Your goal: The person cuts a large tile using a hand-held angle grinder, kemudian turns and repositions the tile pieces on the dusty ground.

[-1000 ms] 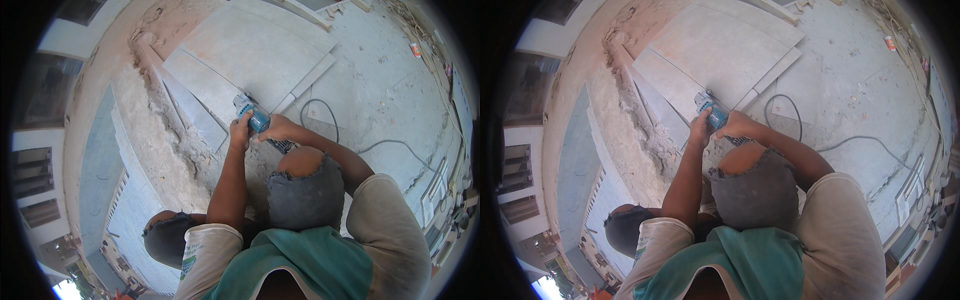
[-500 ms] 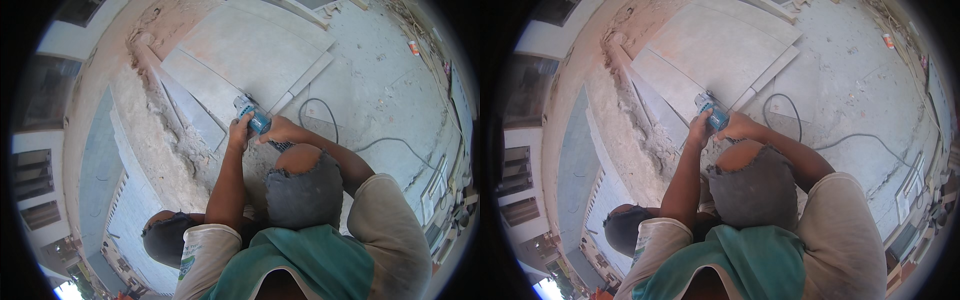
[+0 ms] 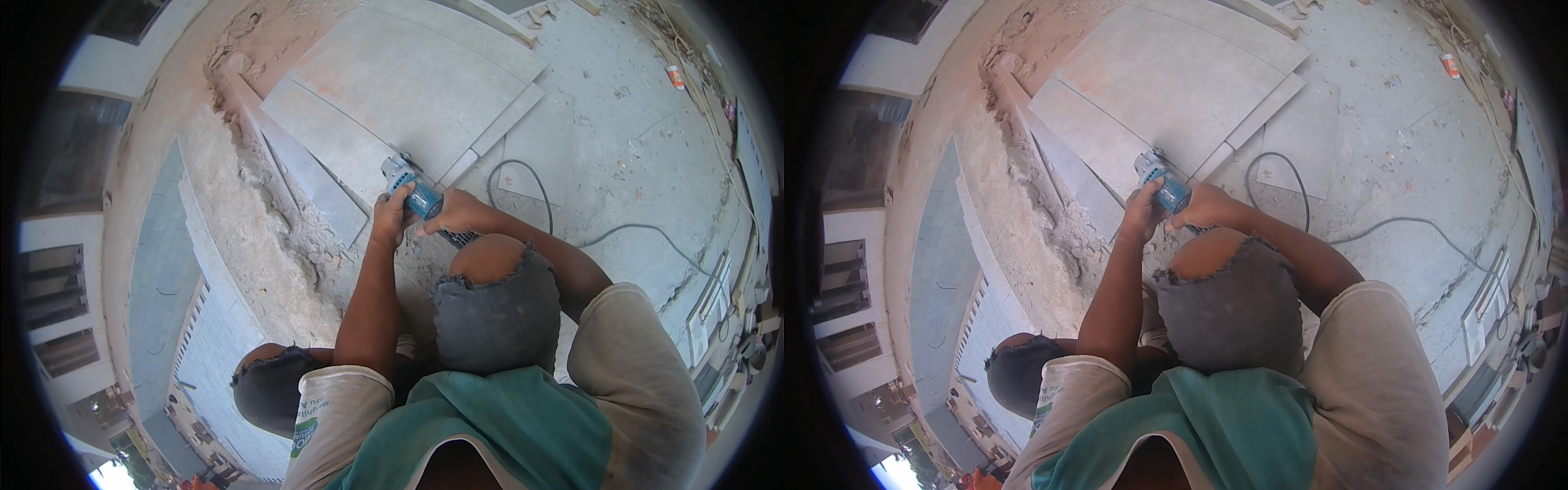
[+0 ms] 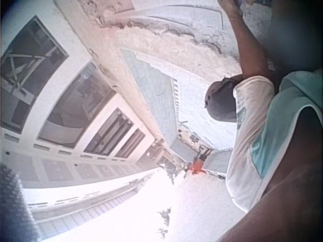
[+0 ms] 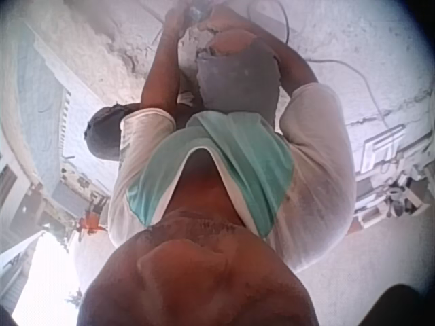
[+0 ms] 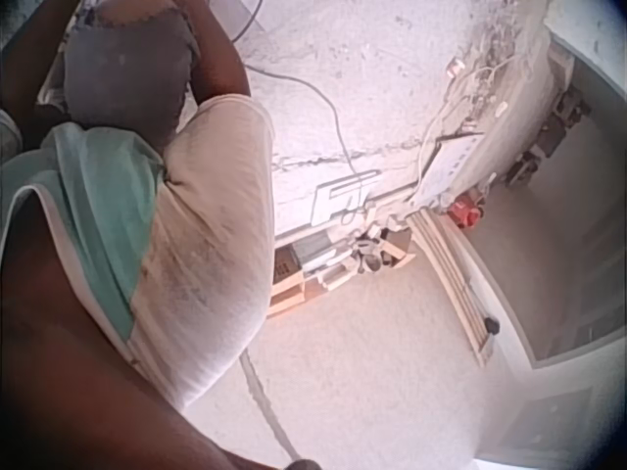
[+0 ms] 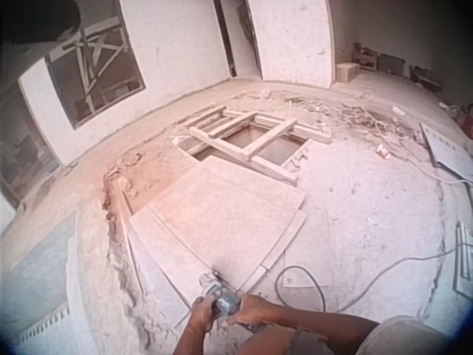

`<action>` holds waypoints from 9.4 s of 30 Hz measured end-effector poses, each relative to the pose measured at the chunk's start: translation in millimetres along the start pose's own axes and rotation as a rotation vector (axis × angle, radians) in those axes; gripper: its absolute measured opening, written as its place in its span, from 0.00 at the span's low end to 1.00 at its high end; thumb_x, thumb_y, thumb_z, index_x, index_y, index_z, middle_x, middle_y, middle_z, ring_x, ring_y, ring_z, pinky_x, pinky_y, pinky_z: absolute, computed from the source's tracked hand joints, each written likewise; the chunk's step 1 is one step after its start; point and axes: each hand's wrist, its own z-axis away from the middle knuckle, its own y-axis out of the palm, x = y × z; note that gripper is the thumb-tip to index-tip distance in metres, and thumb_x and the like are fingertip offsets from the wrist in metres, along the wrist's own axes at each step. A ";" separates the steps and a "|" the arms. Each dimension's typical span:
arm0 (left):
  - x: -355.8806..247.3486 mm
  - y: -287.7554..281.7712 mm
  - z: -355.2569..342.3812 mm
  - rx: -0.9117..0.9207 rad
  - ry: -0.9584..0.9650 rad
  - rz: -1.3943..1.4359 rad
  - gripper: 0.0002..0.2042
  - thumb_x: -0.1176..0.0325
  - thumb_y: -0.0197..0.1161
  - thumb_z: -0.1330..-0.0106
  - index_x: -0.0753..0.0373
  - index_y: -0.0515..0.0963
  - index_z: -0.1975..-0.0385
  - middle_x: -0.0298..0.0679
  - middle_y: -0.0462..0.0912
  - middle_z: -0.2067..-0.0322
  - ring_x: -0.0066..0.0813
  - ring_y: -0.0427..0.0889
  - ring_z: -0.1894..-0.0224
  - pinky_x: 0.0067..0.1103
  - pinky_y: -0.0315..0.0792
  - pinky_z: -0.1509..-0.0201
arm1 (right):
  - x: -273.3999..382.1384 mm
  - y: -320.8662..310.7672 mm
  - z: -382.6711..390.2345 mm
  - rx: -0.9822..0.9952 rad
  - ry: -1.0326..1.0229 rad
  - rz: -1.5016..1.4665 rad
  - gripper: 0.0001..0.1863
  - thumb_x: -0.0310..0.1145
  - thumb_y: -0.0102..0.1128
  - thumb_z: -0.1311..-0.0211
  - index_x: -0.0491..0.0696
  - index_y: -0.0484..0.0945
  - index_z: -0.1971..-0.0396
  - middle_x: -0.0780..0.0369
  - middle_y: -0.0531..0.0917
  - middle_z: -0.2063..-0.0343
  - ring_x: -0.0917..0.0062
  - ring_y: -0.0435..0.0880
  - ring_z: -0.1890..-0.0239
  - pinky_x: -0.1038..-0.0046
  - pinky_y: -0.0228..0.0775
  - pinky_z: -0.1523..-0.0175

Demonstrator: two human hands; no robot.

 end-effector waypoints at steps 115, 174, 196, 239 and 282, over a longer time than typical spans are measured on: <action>-88.3 -5.0 43.5 0.071 0.221 -0.232 0.43 0.46 0.73 0.52 0.75 0.66 0.46 0.49 0.79 0.60 0.33 0.81 0.61 0.26 0.77 0.56 | 50.8 -26.7 30.8 -0.048 -0.174 -0.036 0.31 0.45 0.77 0.61 0.41 0.77 0.59 0.56 0.83 0.67 0.69 0.81 0.63 0.71 0.71 0.55; -17.2 -47.2 -90.8 -0.823 0.024 0.037 0.27 0.53 0.59 0.33 0.80 0.76 0.54 0.65 0.79 0.55 0.56 0.80 0.50 0.35 0.72 0.47 | -187.8 -124.4 17.1 -1.061 0.507 -0.069 0.32 0.49 0.78 0.64 0.35 0.81 0.66 0.52 0.85 0.68 0.63 0.84 0.67 0.64 0.74 0.57; -46.6 -177.0 -4.6 -1.249 0.155 0.101 0.25 0.54 0.53 0.29 0.79 0.77 0.57 0.56 0.82 0.60 0.45 0.81 0.57 0.33 0.71 0.49 | -174.0 -103.1 -27.0 -1.096 0.672 0.288 0.50 0.64 0.72 0.58 0.33 0.65 0.51 0.47 0.83 0.60 0.52 0.84 0.57 0.57 0.76 0.52; 24.4 -403.6 37.2 -1.393 0.015 0.199 0.32 0.59 0.69 0.45 0.80 0.72 0.48 0.56 0.78 0.51 0.46 0.79 0.51 0.34 0.74 0.48 | -162.1 -102.0 -26.5 -1.146 0.672 0.190 0.48 0.60 0.72 0.58 0.35 0.64 0.50 0.44 0.78 0.55 0.49 0.80 0.52 0.54 0.72 0.47; -106.7 10.9 -166.7 -0.463 0.045 0.172 0.17 0.65 0.63 0.34 0.75 0.72 0.55 0.46 0.78 0.61 0.35 0.77 0.61 0.32 0.73 0.61 | -142.3 -98.1 -15.7 -1.090 0.639 0.075 0.53 0.56 0.73 0.56 0.33 0.59 0.41 0.41 0.72 0.49 0.49 0.74 0.46 0.55 0.70 0.44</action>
